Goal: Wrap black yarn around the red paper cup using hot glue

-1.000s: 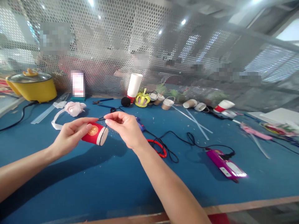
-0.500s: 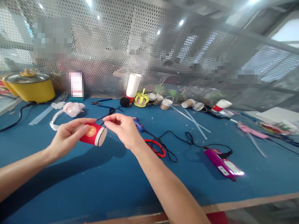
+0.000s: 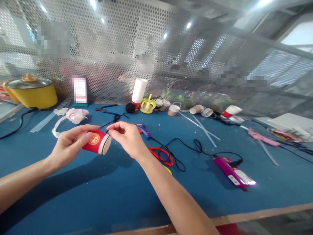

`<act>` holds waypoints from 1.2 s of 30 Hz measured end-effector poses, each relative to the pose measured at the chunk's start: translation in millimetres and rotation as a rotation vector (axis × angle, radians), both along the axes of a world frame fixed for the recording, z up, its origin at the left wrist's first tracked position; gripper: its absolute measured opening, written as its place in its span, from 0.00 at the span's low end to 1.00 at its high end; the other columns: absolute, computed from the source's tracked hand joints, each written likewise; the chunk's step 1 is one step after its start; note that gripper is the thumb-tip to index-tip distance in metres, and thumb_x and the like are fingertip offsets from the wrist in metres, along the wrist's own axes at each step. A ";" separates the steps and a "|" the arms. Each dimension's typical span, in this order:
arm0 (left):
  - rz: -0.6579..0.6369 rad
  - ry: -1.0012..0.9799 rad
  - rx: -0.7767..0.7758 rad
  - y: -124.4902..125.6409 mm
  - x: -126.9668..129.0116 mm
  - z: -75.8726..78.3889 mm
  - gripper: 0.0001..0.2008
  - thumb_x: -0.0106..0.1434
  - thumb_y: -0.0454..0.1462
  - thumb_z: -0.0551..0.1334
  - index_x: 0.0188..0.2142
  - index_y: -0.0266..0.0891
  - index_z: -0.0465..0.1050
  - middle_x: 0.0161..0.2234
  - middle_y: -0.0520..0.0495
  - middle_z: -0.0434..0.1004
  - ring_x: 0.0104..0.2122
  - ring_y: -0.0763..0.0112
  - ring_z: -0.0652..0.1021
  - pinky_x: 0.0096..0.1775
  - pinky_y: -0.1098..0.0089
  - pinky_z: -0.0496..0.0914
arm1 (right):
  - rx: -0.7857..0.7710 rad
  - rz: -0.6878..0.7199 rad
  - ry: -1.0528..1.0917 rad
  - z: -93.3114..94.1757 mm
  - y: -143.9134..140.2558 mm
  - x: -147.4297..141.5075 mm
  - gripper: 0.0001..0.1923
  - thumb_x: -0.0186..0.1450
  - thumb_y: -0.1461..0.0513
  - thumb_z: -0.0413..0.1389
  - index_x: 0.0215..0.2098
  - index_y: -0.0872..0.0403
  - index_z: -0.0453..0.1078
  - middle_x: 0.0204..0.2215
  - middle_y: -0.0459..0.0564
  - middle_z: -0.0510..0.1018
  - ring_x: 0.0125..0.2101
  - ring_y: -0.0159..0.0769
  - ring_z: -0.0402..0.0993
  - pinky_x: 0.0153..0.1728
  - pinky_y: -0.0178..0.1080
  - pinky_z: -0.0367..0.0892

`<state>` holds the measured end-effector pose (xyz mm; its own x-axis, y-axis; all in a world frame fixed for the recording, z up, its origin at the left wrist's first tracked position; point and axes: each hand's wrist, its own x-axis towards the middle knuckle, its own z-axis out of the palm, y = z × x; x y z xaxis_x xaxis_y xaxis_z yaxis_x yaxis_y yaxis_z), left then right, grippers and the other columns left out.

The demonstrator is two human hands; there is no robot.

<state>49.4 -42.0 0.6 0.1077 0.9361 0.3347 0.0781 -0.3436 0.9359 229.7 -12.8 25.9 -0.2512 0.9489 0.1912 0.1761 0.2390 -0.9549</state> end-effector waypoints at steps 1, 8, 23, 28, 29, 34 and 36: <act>-0.001 -0.004 0.001 -0.3 0.1 0.7 0.15 0.58 0.43 0.59 0.41 0.37 0.74 0.32 0.46 0.78 0.27 0.72 0.74 0.28 0.75 0.69 | 0.014 0.000 -0.016 0.3 -0.3 0.0 0.05 0.54 0.61 0.58 0.29 0.54 0.73 0.26 0.45 0.77 0.26 0.30 0.72 0.30 0.34 0.67; 0.014 -0.080 -0.002 0.4 -1.3 4.7 0.14 0.57 0.43 0.60 0.40 0.39 0.75 0.31 0.48 0.78 0.27 0.73 0.74 0.27 0.75 0.70 | 0.157 0.029 -0.108 3.1 -2.1 0.2 0.09 0.56 0.66 0.51 0.30 0.53 0.73 0.29 0.46 0.78 0.31 0.32 0.74 0.33 0.36 0.68; 0.003 -0.195 -0.027 2.7 -2.5 4.9 0.13 0.57 0.42 0.61 0.40 0.40 0.75 0.30 0.49 0.77 0.27 0.73 0.73 0.26 0.75 0.68 | 0.472 -0.022 -0.177 -3.0 -2.1 -1.6 0.04 0.58 0.64 0.56 0.31 0.54 0.72 0.30 0.49 0.76 0.32 0.34 0.72 0.33 0.37 0.68; 0.007 -0.191 -0.035 2.2 -2.3 5.4 0.13 0.57 0.42 0.61 0.40 0.40 0.75 0.29 0.50 0.76 0.26 0.74 0.72 0.26 0.77 0.67 | 0.557 -0.029 -0.192 -4.6 -0.9 -1.0 0.04 0.58 0.65 0.56 0.32 0.54 0.72 0.30 0.49 0.76 0.32 0.34 0.73 0.33 0.37 0.69; 0.009 -0.191 -0.037 2.2 -2.2 5.7 0.12 0.57 0.42 0.61 0.40 0.40 0.75 0.28 0.50 0.76 0.26 0.75 0.72 0.26 0.77 0.67 | 0.570 -0.029 -0.199 -4.6 -0.8 -0.9 0.04 0.58 0.65 0.56 0.31 0.54 0.72 0.29 0.49 0.77 0.31 0.34 0.73 0.33 0.37 0.69; 0.005 -0.200 -0.044 2.6 -2.3 6.4 0.12 0.57 0.42 0.61 0.39 0.40 0.75 0.28 0.50 0.76 0.26 0.75 0.72 0.26 0.77 0.67 | 0.631 -0.033 -0.230 -4.7 0.2 -1.1 0.04 0.58 0.67 0.55 0.31 0.54 0.72 0.29 0.49 0.77 0.30 0.32 0.73 0.32 0.36 0.69; -0.004 -0.207 -0.050 2.6 -2.4 6.4 0.13 0.57 0.42 0.61 0.40 0.40 0.75 0.28 0.50 0.76 0.26 0.74 0.72 0.26 0.76 0.67 | 0.644 -0.025 -0.229 -5.1 0.5 -1.7 0.05 0.58 0.67 0.55 0.31 0.55 0.73 0.30 0.50 0.77 0.30 0.32 0.74 0.33 0.36 0.69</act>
<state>47.0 -39.4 7.0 0.0452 0.9518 0.3033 -0.1189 -0.2964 0.9476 228.0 -12.3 20.9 -0.3322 0.6695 0.6644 0.3698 0.7405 -0.5612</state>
